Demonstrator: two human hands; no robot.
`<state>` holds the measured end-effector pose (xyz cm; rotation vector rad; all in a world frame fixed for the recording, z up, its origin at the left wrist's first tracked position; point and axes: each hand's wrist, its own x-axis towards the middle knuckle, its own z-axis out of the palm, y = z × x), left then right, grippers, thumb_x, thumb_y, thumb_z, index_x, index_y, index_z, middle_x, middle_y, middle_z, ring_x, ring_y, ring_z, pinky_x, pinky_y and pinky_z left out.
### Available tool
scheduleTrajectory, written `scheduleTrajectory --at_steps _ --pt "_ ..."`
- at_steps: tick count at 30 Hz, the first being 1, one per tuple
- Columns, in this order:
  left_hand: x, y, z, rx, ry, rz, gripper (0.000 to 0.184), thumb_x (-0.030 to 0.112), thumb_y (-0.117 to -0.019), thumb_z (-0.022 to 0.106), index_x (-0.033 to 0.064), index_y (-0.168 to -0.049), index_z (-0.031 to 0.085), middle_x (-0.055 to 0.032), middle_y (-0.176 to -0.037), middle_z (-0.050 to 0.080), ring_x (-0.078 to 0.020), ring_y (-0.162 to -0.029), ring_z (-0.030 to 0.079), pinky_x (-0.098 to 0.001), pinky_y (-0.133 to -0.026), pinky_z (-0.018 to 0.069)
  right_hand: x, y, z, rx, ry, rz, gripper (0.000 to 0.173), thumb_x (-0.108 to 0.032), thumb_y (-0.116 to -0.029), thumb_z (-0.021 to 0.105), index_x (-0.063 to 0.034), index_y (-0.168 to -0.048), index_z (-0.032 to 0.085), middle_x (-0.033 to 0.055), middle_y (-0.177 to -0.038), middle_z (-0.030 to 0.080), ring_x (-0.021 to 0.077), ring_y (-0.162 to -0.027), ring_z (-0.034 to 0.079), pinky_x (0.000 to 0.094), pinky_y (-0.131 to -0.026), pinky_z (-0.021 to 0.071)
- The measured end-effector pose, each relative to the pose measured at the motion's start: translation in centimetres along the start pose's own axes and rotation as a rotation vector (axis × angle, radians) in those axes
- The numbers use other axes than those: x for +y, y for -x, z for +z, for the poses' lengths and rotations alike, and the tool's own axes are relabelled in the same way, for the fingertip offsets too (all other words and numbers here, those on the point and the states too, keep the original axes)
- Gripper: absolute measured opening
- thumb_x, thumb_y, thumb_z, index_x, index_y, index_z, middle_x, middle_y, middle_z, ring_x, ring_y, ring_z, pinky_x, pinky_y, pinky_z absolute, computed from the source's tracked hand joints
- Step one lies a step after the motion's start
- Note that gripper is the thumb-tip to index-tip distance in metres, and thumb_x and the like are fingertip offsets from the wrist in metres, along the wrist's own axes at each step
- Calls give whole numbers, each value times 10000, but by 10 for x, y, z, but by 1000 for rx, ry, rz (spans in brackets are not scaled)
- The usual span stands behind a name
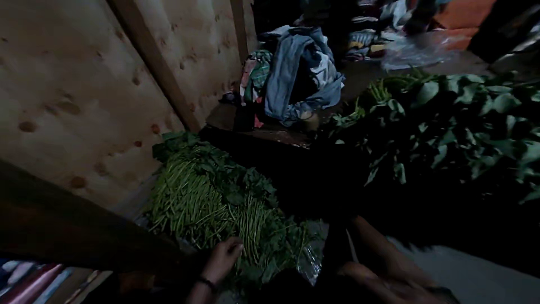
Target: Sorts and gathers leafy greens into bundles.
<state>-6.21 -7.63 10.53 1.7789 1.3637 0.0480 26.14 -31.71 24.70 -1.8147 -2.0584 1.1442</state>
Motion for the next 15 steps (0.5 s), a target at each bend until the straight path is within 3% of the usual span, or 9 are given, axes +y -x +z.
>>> scheduleTrajectory --at_steps 1,4,6,8,10,12,13,15 --pt "-6 -22 7 -5 -32 -44 364 231 -1070 540 5 -1343 621 -209 -1314 649 -322 -1224 630 -483 -1087 465 -2 -33 -8 82 -106 -52 740 -592 -1062 357 -35 -1542 440 256 -1346 624 418 -1219 624 644 -1046 446" --pt "-19 -79 32 15 -136 -163 337 176 -1042 553 22 -1328 644 -217 -1314 649 -353 -1259 606 -515 -1108 441 -9 -133 -19 119 -690 37 607 -487 -1085 334 -89 -1531 438 109 -1378 611 193 -1222 625 392 -1039 521" --pt "-18 -106 46 96 -180 -263 359 138 -992 605 1 -1322 639 -246 -1331 631 -394 -1287 580 -545 -1117 427 -16 -193 -6 264 -1164 165 467 -371 -1126 337 -67 -1425 526 80 -1223 674 178 -1059 685 355 -895 574" --pt "-16 -127 55 181 -181 -330 361 157 -988 617 24 -1322 651 -235 -1317 647 -389 -1278 593 -547 -1108 434 -15 -236 15 382 -1495 343 408 -342 -1129 357 -73 -1361 558 73 -1087 692 179 -903 691 351 -769 573" --pt "-25 -144 64 208 -198 -338 349 227 -1012 601 78 -1318 676 -191 -1294 676 -363 -1257 613 -545 -1100 440 -1 -256 49 419 -1523 474 387 -301 -1130 368 -52 -1373 536 89 -1056 676 175 -848 674 344 -729 567" --pt "-37 -157 69 229 -209 -305 366 353 -1037 564 100 -1253 717 -152 -1231 715 -334 -1208 649 -556 -1071 456 16 -258 78 413 -1346 618 355 -225 -1103 475 22 -1344 559 168 -1163 666 234 -976 658 407 -853 543" --pt "-43 -159 70 242 -190 -287 367 362 -1036 570 98 -1240 723 -144 -1221 720 -325 -1200 655 -551 -1069 459 19 -259 85 394 -1279 665 333 -193 -1087 513 41 -1317 568 190 -1196 639 254 -1018 629 427 -895 513" --pt "-51 -155 71 306 -70 -221 333 287 -1028 598 48 -1221 726 -168 -1220 715 -329 -1196 656 -522 -1082 462 19 -259 85 322 -1174 627 326 -184 -1066 549 14 -1324 577 192 -1230 651 277 -1056 661 452 -916 537"
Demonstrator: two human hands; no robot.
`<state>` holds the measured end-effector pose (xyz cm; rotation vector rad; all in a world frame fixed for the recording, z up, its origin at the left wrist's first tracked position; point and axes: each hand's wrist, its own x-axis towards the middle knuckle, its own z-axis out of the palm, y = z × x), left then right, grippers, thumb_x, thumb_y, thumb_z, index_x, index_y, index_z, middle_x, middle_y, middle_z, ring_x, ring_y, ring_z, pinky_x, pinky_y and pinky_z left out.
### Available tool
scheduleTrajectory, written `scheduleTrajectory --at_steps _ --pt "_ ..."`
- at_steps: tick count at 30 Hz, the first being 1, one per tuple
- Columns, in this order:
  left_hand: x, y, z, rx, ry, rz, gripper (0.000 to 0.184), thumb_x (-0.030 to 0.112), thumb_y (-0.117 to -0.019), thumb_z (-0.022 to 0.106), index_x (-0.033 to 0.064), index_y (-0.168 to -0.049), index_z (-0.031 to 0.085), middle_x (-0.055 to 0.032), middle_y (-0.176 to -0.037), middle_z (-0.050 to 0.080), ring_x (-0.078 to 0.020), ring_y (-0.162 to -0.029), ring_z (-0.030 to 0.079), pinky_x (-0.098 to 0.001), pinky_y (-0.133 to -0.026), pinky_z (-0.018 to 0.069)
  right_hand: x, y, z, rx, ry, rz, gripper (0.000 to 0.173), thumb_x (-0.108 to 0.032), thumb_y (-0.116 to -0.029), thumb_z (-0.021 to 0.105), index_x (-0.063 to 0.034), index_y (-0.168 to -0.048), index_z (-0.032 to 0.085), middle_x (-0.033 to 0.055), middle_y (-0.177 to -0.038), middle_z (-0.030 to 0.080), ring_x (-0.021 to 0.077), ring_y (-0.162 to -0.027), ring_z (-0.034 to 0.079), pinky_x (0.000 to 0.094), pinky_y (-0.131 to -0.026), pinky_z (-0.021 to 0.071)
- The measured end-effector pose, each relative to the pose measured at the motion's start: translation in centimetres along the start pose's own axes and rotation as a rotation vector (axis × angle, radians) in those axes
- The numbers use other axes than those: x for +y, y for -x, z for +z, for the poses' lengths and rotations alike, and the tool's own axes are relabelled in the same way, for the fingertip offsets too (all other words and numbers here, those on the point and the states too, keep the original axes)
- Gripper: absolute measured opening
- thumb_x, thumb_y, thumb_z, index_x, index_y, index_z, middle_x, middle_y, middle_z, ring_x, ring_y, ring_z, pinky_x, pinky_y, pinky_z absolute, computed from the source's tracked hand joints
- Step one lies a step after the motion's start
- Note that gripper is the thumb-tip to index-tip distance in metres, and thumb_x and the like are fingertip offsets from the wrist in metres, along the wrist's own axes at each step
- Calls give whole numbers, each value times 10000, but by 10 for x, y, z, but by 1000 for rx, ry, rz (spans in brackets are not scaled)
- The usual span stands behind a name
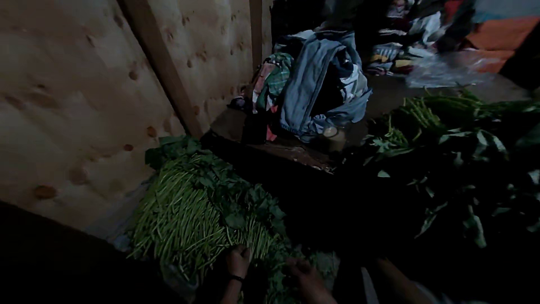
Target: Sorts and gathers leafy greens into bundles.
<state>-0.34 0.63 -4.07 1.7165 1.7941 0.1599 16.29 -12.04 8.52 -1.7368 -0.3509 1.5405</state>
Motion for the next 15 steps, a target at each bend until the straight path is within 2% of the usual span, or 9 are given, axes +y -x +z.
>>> scheduleTrajectory --at_steps 2,4,8,11,15 --pt "-1 10 -4 100 136 61 289 204 -1012 622 -9 -1175 729 -209 -1193 709 -352 -1164 663 -514 -1066 479 -8 0 0 -64 93 -72 305 -176 -1065 552 -2 -1312 593 167 -1187 676 251 -1011 683 426 -880 558" --pt "5 32 -17 173 208 90 272 171 -1001 635 -29 -1159 729 -224 -1169 710 -360 -1131 675 -516 -1042 495 -9 -1 2 -99 197 -111 304 -142 -1061 551 13 -1320 585 174 -1193 667 247 -1029 675 416 -900 550" --pt "16 86 -31 192 467 150 279 112 -997 639 -104 -1169 676 -257 -1118 701 -334 -1041 689 -464 -964 539 -1 3 7 -196 414 -191 298 -115 -1036 576 19 -1300 602 181 -1178 668 250 -1020 673 426 -934 538" --pt "24 119 -33 237 577 208 238 90 -967 667 -100 -1109 686 -216 -1036 714 -254 -950 699 -402 -896 566 3 9 6 -264 445 -277 298 -84 -1017 600 25 -1294 614 164 -1160 672 211 -1005 672 383 -926 548" --pt "30 149 -33 271 673 258 218 65 -923 708 -96 -1066 677 -169 -927 712 -168 -836 687 -331 -804 575 7 12 -2 -308 401 -387 273 -83 -1000 623 18 -1252 650 105 -1077 671 115 -906 639 297 -848 543"
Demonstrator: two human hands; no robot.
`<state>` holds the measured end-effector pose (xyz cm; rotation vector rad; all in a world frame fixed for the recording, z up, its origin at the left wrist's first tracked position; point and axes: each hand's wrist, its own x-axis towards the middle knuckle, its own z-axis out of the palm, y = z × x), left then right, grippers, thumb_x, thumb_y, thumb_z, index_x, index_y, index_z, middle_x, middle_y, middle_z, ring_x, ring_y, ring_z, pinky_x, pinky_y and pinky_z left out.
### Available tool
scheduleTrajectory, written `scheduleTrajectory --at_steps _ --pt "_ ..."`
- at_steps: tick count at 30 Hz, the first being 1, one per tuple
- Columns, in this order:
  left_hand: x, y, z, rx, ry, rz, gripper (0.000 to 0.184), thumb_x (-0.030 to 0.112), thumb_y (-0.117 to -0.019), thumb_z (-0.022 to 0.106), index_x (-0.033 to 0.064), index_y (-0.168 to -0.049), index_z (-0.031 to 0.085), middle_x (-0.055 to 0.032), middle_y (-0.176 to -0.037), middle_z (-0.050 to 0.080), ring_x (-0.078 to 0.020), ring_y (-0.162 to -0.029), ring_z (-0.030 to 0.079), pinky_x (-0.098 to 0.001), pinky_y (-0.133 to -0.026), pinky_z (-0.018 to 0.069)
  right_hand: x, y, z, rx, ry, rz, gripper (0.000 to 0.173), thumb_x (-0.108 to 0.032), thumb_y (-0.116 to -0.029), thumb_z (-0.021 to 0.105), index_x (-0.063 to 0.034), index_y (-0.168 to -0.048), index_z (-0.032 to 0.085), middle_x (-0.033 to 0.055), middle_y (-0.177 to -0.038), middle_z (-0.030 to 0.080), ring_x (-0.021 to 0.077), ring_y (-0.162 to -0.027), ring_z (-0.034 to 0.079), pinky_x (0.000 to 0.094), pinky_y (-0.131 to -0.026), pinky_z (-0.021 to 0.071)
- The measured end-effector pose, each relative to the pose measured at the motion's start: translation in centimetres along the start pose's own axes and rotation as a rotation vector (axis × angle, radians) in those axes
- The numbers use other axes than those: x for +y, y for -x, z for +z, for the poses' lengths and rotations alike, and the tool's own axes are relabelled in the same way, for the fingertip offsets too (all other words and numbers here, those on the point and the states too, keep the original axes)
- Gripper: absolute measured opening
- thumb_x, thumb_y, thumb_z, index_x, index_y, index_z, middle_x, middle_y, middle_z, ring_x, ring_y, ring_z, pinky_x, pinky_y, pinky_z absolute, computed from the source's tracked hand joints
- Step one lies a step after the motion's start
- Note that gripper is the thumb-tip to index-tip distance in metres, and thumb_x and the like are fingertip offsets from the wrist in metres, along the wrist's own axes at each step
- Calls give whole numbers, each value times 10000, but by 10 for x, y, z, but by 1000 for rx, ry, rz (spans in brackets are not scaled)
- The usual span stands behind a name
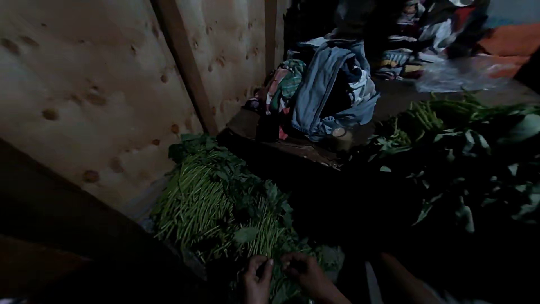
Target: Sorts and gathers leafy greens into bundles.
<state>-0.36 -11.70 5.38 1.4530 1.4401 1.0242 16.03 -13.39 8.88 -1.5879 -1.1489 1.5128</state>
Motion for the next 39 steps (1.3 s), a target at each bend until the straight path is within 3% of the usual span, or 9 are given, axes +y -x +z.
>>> scheduleTrajectory --at_steps 5,11,16,28,33,35,39 --pt "5 19 3 46 88 -1 227 40 -877 748 -91 -1041 661 -130 -879 677 -107 -792 647 -263 -760 559 4 12 -3 -52 31 -35 205 -78 -989 636 21 -1161 688 88 -1049 686 100 -907 643 294 -851 546" --pt "1 32 9 136 206 19 249 -46 -817 759 -117 -1028 647 -96 -859 672 -25 -779 637 -180 -737 548 4 16 -3 -156 91 -1 212 -73 -999 631 31 -1177 683 117 -1091 684 132 -945 643 325 -890 537" --pt "3 35 5 143 173 -14 275 -39 -833 761 -133 -1066 651 -148 -916 689 -65 -837 655 -210 -791 554 1 15 -2 -101 40 -31 210 -62 -997 621 43 -1170 675 125 -1070 680 143 -938 647 334 -887 544" --pt "7 35 13 182 236 -8 214 -88 -824 728 -117 -1022 649 -83 -881 693 -9 -814 657 -169 -770 560 -9 12 3 20 -143 -100 180 -85 -992 637 -4 -1140 700 45 -981 675 62 -841 625 242 -791 537" --pt "13 38 12 63 306 -43 171 -70 -856 705 -97 -1020 664 -35 -869 702 -1 -809 661 -192 -782 569 -18 16 4 144 -192 143 229 -114 -1029 604 36 -1194 655 137 -1096 680 164 -963 662 344 -866 551" --pt "12 42 14 -4 306 -49 104 -59 -859 697 -63 -960 670 9 -822 692 15 -777 652 -191 -764 569 -19 18 2 122 -269 77 284 -112 -1055 550 30 -1289 626 140 -1189 662 165 -1046 652 354 -922 552" --pt "6 48 19 -87 283 -35 135 -49 -882 671 -91 -1009 681 -29 -881 722 10 -819 667 -192 -794 565 -14 14 1 138 -364 -27 239 -151 -1047 586 25 -1194 654 96 -1076 678 141 -963 667 334 -865 575"
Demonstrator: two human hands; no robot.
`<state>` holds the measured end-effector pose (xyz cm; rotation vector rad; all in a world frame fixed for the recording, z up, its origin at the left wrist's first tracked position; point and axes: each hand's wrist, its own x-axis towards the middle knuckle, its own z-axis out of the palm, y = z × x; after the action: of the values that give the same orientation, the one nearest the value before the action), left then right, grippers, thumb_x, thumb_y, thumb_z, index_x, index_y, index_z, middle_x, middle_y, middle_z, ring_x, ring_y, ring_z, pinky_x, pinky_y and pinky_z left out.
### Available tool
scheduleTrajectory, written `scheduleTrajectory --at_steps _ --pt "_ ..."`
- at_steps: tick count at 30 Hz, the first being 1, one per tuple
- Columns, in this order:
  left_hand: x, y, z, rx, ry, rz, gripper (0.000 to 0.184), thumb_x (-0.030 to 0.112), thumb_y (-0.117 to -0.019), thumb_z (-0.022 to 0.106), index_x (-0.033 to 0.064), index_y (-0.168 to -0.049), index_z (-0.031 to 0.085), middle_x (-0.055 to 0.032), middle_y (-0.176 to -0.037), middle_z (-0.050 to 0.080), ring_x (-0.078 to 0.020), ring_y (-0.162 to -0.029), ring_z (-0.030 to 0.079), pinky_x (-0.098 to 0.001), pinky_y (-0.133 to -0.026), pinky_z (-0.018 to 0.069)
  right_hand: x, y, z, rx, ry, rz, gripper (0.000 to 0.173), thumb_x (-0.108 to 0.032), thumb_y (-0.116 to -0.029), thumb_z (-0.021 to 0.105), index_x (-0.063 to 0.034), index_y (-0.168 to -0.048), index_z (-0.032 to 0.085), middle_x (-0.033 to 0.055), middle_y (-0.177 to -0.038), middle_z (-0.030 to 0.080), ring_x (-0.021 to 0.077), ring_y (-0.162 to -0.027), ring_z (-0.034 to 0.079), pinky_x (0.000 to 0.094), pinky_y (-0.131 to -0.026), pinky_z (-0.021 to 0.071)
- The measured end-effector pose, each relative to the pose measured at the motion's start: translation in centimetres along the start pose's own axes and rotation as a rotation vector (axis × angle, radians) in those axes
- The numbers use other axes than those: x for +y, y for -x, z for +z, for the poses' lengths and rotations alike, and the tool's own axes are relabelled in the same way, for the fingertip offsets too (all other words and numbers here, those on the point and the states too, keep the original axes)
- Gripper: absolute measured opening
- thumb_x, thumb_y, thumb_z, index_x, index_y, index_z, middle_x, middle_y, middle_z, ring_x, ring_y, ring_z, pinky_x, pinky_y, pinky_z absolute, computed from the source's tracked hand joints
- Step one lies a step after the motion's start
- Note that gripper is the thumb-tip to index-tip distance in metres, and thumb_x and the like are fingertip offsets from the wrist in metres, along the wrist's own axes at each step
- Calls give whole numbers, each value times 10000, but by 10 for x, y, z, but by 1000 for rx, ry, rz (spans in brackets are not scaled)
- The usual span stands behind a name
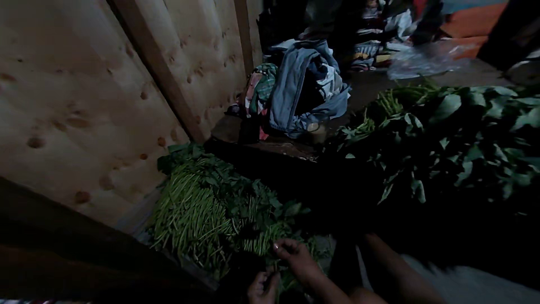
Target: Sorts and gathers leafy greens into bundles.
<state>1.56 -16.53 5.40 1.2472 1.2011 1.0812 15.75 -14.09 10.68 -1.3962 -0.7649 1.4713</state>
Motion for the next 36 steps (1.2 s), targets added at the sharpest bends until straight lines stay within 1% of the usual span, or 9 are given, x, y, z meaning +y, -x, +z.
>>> scheduleTrajectory --at_steps 12,17,21,24,27,30,32,34,36 --pt "2 2 2 0 -18 -10 167 -41 -896 666 -109 -1048 666 -58 -914 719 4 -842 666 -188 -802 561 -2 0 0 62 -81 -43 184 -101 -1016 627 20 -1151 653 74 -1007 662 125 -886 659 307 -800 581" --pt "20 -11 11 -46 26 -37 604 55 -923 661 -145 -1438 416 -254 -1371 556 -167 -1163 603 -304 -991 507 2 -1 -1 24 -29 -25 157 -109 -1023 617 19 -1101 663 58 -954 665 97 -847 652 275 -784 570" --pt "31 -36 29 153 179 110 337 57 -969 614 -110 -1261 594 -144 -1221 683 -123 -1110 658 -288 -981 539 6 -1 1 -47 -23 112 153 -141 -1039 595 -8 -1101 641 62 -967 642 134 -863 642 330 -788 571" --pt "39 -46 40 280 516 80 138 60 -1067 389 19 -1146 495 -4 -863 641 -106 -768 679 -304 -768 617 2 0 4 69 -138 252 213 -186 -1060 577 -8 -1164 627 112 -1052 657 197 -933 650 390 -819 560" --pt "34 -41 39 252 768 -70 281 217 -1119 251 155 -1013 503 107 -534 453 -36 -406 456 -211 -446 478 -1 -1 5 232 -236 306 232 -191 -1070 559 -7 -1202 612 130 -1076 631 217 -939 628 402 -800 544" --pt "15 -20 21 56 799 -191 376 398 -1109 248 177 -1046 545 129 -490 456 -6 -379 435 -187 -422 438 1 -4 0 367 -336 288 245 -182 -1082 530 1 -1235 587 141 -1089 623 217 -916 629 392 -780 542" --pt "0 -8 3 -70 674 -268 405 440 -1098 252 170 -1081 555 134 -503 476 9 -389 442 -173 -416 429 1 -8 -5 447 -409 244 233 -178 -1093 502 -4 -1237 562 117 -1004 619 187 -809 640 347 -691 557" --pt "-9 -6 -13 -103 267 -330 424 284 -1111 213 65 -1082 575 71 -547 492 -19 -420 452 -182 -431 432 -2 -13 -16 500 -427 214 230 -167 -1096 493 -2 -1244 554 126 -1035 612 198 -833 642 353 -709 560" --pt "-2 -14 -36 -197 -412 -328 351 225 -1079 480 -44 -1200 669 -123 -971 685 -177 -801 620 -332 -739 522 -3 -17 -23 543 -341 197 240 -159 -1092 502 20 -1242 558 162 -1078 613 229 -880 640 389 -742 556"
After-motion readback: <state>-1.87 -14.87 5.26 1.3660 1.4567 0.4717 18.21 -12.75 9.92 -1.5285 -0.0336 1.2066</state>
